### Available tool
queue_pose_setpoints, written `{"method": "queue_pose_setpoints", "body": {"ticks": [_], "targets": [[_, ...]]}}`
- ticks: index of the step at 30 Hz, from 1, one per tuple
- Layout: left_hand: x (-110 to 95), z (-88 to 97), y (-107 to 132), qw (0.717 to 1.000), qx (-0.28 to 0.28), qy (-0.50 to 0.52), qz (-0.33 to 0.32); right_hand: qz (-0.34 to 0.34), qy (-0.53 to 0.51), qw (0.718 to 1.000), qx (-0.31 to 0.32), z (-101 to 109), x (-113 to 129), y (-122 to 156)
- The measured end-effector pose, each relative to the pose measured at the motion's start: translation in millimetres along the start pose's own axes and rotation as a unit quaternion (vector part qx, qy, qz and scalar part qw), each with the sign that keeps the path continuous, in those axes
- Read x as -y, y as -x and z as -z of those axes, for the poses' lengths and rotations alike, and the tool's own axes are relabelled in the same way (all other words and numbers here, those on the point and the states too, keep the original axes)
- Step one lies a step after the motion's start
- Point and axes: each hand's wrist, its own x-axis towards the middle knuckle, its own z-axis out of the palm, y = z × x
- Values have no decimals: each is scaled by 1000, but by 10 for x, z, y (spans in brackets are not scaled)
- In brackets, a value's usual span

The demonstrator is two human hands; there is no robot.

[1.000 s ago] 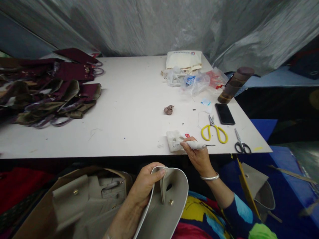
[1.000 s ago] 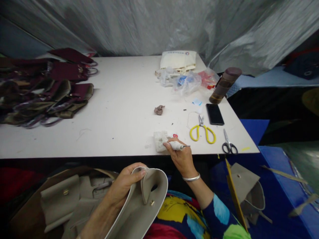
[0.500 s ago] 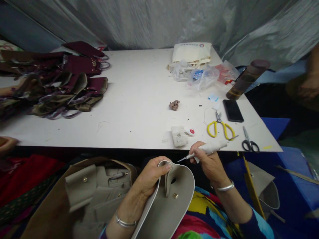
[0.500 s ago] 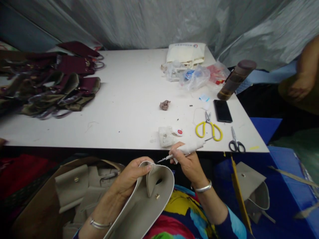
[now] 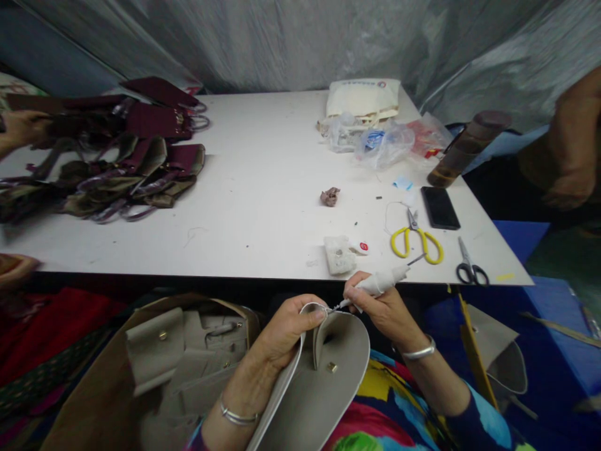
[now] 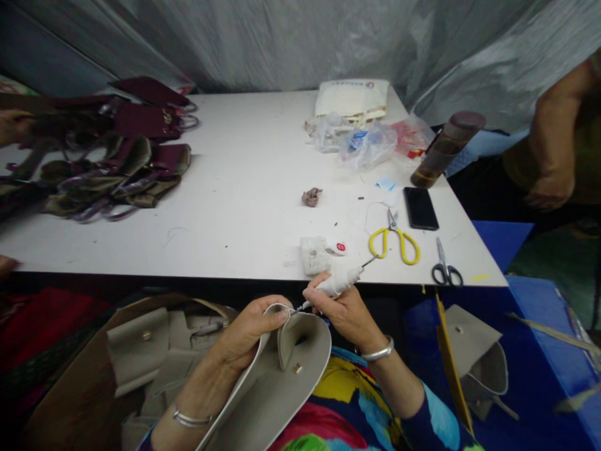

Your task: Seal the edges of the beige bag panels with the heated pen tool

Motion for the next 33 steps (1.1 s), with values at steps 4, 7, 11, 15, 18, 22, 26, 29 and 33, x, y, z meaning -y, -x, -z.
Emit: {"method": "queue_pose_setpoints", "body": {"ticks": [4, 7, 11, 15, 18, 22, 26, 29, 33], "targets": [[24, -4, 0, 1000, -12, 3, -7, 3, 9, 1000, -7, -14, -24, -2], [29, -20, 0, 1000, -18, 17, -12, 11, 17, 1000, -3, -17, -16, -4], [37, -35, -2, 999, -32, 36, -17, 53, 55, 997, 6, -18, 22, 34], [41, -42, -5, 997, -49, 53, -23, 178, 161, 969, 49, -41, 34, 126], [33, -52, 0, 996, -61, 57, -27, 300, 270, 911, 84, -54, 47, 201], [38, -65, 32, 995, -71, 33, -54, 313, 257, 912, 59, -12, 83, 307], [77, -86, 84, 993, -81, -27, -87, 212, 135, 968, -29, 8, 15, 398], [101, -107, 119, 986, -84, -89, -112, 147, 75, 984, -68, -48, -50, 419], [100, -115, 153, 976, -86, -147, -135, 74, 101, 991, -53, -161, -26, 411]]}}
